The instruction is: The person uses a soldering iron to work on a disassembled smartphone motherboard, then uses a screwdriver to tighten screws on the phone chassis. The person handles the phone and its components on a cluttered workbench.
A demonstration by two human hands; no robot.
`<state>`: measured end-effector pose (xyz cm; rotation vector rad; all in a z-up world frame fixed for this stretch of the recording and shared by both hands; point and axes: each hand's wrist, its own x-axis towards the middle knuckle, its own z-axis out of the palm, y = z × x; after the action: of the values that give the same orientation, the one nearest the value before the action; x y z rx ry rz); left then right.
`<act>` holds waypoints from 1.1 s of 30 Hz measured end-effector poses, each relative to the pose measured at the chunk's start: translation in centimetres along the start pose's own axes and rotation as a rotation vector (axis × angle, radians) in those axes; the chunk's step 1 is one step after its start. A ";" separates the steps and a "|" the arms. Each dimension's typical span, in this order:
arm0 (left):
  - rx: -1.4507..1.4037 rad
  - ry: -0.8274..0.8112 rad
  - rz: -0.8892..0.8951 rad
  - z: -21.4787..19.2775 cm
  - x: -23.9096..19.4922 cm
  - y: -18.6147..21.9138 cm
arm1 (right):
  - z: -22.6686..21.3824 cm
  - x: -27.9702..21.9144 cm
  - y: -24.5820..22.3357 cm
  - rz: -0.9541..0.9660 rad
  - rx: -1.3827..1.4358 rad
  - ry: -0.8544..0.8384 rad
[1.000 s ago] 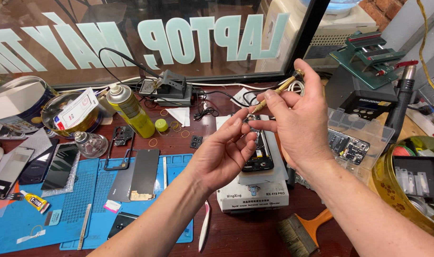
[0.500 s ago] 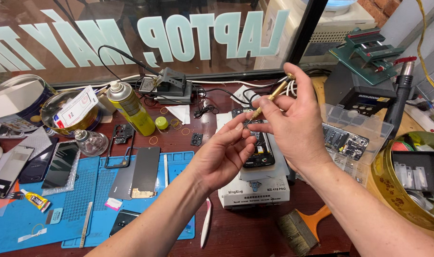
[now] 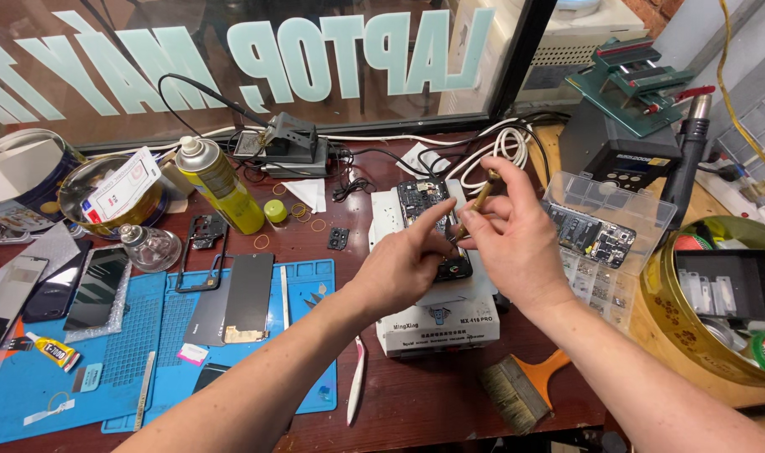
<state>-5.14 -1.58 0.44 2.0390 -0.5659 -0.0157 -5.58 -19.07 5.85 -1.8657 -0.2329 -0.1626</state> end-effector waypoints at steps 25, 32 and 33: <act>0.275 0.002 0.167 0.9 -1.8 1.2 | 0.0 -2.2 2.6 -0.135 -0.355 0.044; 0.202 0.459 -0.265 1.0 -1.4 -0.3 | -1.3 -1.5 0.5 -0.513 -0.521 0.083; 0.163 0.421 -0.357 1.0 -1.2 -0.6 | -1.4 -1.2 0.1 -0.455 -0.545 0.048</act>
<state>-6.24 -1.67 -0.89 2.1928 0.0641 0.2488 -6.68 -20.53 5.86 -2.3170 -0.6282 -0.6342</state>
